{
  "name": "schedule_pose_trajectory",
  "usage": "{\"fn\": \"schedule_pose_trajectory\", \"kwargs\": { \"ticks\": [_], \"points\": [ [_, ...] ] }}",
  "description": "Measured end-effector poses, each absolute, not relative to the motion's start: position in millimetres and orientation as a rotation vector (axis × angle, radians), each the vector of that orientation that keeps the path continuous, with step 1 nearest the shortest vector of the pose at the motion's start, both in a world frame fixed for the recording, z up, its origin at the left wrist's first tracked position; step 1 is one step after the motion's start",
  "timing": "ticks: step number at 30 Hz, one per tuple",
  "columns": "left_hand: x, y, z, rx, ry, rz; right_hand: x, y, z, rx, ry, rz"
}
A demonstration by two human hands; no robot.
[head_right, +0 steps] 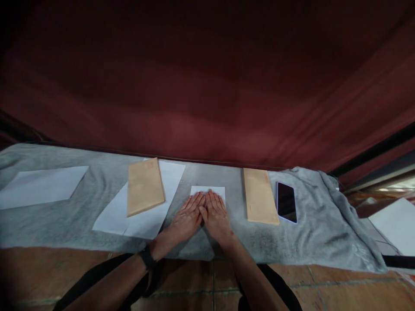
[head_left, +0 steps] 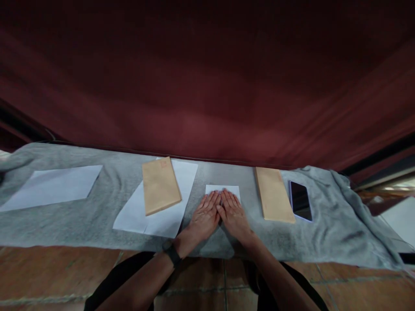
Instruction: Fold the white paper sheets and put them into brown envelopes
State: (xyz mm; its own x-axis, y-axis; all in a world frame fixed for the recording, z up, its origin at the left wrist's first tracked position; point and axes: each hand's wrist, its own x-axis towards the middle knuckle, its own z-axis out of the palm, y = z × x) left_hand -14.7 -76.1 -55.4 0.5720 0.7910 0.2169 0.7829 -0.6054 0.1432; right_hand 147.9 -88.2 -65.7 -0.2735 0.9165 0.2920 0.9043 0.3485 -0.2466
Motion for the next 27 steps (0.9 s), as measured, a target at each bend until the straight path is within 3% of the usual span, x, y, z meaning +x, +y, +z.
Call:
{"fn": "schedule_pose_trajectory", "kwargs": {
  "ticks": [18, 27],
  "points": [
    [-54, -59, -33, 2.569, 1.601, 0.295, 155, -87, -77, -1.778, -2.125, -0.163],
    [-157, -25, -7, 1.840, 2.568, 0.327, 155, -87, -80, -1.755, -2.107, -0.176]
  ]
}}
